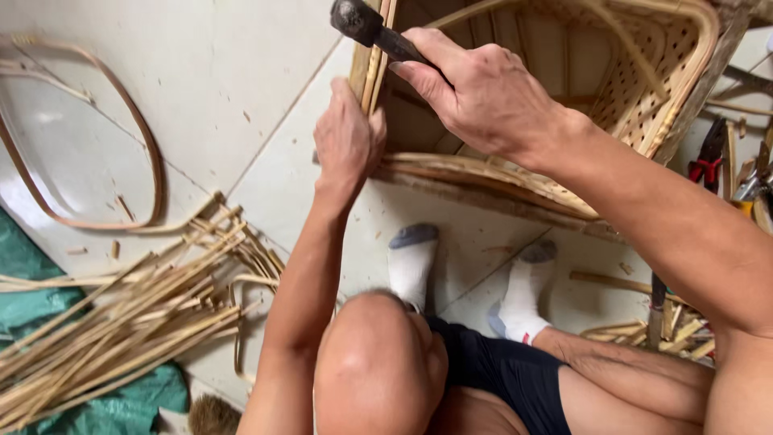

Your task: The person weaves thin wooden strips into a rectangular basket frame, using a hammer to tap the strips into place and pliers to adjust the frame. They also apply glue to secure the strips.

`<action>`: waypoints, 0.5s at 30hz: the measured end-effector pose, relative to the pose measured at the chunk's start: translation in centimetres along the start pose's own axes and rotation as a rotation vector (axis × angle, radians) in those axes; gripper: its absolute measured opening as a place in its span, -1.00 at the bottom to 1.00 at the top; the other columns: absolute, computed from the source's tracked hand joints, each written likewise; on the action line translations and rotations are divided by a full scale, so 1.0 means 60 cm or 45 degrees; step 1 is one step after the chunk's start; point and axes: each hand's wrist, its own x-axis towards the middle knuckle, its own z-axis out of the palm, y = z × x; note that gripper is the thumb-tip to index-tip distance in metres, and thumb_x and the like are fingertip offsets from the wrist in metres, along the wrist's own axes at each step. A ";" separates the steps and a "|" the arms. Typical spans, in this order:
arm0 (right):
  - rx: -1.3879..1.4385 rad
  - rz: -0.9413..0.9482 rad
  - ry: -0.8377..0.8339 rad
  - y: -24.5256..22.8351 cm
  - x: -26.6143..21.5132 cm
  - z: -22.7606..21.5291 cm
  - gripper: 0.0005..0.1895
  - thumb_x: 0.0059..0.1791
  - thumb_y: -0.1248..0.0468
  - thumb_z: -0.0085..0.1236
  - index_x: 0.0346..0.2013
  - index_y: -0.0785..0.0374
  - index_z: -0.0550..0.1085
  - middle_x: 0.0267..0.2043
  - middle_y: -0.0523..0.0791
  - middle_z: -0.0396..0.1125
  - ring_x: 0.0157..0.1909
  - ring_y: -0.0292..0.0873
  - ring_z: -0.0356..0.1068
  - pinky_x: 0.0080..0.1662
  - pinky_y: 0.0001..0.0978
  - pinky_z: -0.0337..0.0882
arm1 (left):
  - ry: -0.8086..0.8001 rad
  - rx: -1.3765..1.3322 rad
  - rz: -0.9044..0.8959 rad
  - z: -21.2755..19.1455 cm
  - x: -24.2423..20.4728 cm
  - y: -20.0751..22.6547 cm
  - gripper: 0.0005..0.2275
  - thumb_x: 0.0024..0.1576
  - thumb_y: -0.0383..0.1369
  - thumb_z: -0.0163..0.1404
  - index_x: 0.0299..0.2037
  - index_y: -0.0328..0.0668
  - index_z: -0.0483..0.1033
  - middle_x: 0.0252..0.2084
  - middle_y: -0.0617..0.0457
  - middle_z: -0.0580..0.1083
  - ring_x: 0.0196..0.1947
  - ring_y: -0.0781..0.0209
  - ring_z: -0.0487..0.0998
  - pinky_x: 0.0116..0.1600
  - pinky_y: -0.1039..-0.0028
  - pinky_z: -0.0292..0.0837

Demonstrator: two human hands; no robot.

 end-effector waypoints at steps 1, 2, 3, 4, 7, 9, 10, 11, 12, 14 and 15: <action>0.008 -0.101 0.050 -0.003 -0.014 0.010 -0.68 0.29 0.10 -0.13 0.22 0.25 0.34 -0.55 0.02 0.32 -0.52 0.08 0.43 -0.39 -0.04 0.43 | 0.015 -0.013 0.042 0.007 -0.011 -0.007 -0.65 0.13 -0.36 0.10 -0.03 -0.37 0.22 -0.26 -0.38 0.52 -0.26 -0.43 0.55 -0.12 -0.09 0.43; 0.018 -0.203 0.106 -0.006 -0.022 0.018 -0.67 0.31 0.10 -0.12 0.25 0.26 0.32 -0.52 0.02 0.33 -0.49 0.09 0.44 -0.37 -0.05 0.45 | 0.033 -0.022 0.088 0.009 -0.013 -0.013 -0.64 0.13 -0.35 0.10 -0.03 -0.39 0.22 -0.27 -0.38 0.52 -0.26 -0.43 0.56 -0.13 -0.09 0.43; -0.035 -0.173 0.048 -0.011 -0.026 0.028 -0.68 0.29 0.10 -0.11 0.21 0.26 0.33 -0.54 0.02 0.33 -0.51 0.09 0.43 -0.40 -0.04 0.44 | 0.051 -0.032 0.134 0.010 -0.018 -0.018 -0.64 0.13 -0.35 0.10 -0.03 -0.40 0.21 -0.28 -0.38 0.53 -0.27 -0.42 0.56 -0.14 -0.09 0.44; -0.109 -0.153 0.015 -0.011 -0.021 0.030 -0.69 0.27 0.10 -0.10 0.17 0.26 0.34 -0.57 0.02 0.34 -0.54 0.10 0.42 -0.42 -0.04 0.43 | 0.053 -0.043 0.117 0.010 -0.008 -0.018 -0.66 0.16 -0.35 0.08 -0.03 -0.38 0.21 -0.30 -0.38 0.53 -0.27 -0.41 0.56 -0.13 -0.09 0.44; -0.147 -0.030 -0.061 0.000 -0.006 0.026 -0.69 0.26 0.08 -0.12 0.12 0.24 0.34 -0.59 0.02 0.33 -0.60 0.07 0.36 -0.52 -0.06 0.40 | 0.080 -0.061 0.129 0.016 0.022 -0.010 -0.69 0.19 -0.36 0.05 -0.03 -0.37 0.21 -0.32 -0.38 0.54 -0.27 -0.41 0.57 -0.12 -0.09 0.44; -0.122 0.001 -0.084 0.001 -0.014 0.043 -0.69 0.27 0.07 -0.11 0.13 0.24 0.34 -0.60 0.01 0.32 -0.59 0.05 0.36 -0.53 -0.09 0.40 | 0.083 -0.040 0.150 0.023 -0.002 -0.025 -0.66 0.14 -0.38 0.06 -0.03 -0.40 0.20 -0.33 -0.38 0.54 -0.27 -0.42 0.56 -0.13 -0.09 0.44; -0.152 -0.045 -0.048 0.003 -0.014 0.045 -0.69 0.28 0.08 -0.09 0.13 0.25 0.35 -0.61 0.01 0.32 -0.58 0.07 0.37 -0.50 -0.09 0.40 | 0.060 -0.039 0.140 0.024 -0.008 -0.030 -0.65 0.13 -0.37 0.07 -0.03 -0.40 0.20 -0.34 -0.37 0.54 -0.26 -0.42 0.56 -0.12 -0.08 0.44; -0.180 -0.091 -0.012 0.003 -0.016 0.045 -0.70 0.29 0.08 -0.07 0.14 0.27 0.36 -0.62 0.01 0.31 -0.56 0.08 0.39 -0.47 -0.09 0.40 | 0.036 -0.038 0.131 0.021 -0.012 -0.035 -0.65 0.13 -0.36 0.07 -0.03 -0.40 0.20 -0.34 -0.37 0.55 -0.26 -0.41 0.56 -0.11 -0.07 0.44; -0.153 -0.075 0.006 0.006 -0.018 0.038 -0.71 0.29 0.11 -0.08 0.14 0.27 0.36 -0.61 0.01 0.32 -0.58 0.04 0.38 -0.49 -0.12 0.38 | 0.019 -0.036 0.158 0.015 0.003 -0.033 -0.64 0.12 -0.35 0.08 -0.03 -0.40 0.20 -0.35 -0.36 0.55 -0.25 -0.41 0.57 -0.09 -0.06 0.44; -0.085 -0.031 0.020 0.007 -0.037 0.029 -0.73 0.28 0.15 -0.10 0.15 0.27 0.38 -0.59 -0.01 0.33 -0.61 -0.04 0.37 -0.52 -0.17 0.34 | -0.134 0.121 0.135 0.004 0.033 -0.032 -0.55 0.12 -0.23 0.13 -0.01 -0.43 0.21 -0.33 -0.38 0.54 -0.27 -0.40 0.57 -0.13 -0.04 0.47; -0.030 0.019 0.033 0.007 -0.055 0.024 -0.70 0.28 0.16 -0.12 0.19 0.30 0.35 -0.60 -0.01 0.33 -0.63 -0.09 0.35 -0.56 -0.21 0.30 | -0.220 0.199 0.114 0.001 0.047 -0.032 -0.50 0.12 -0.17 0.16 0.01 -0.45 0.21 -0.31 -0.38 0.53 -0.27 -0.39 0.58 -0.15 -0.03 0.49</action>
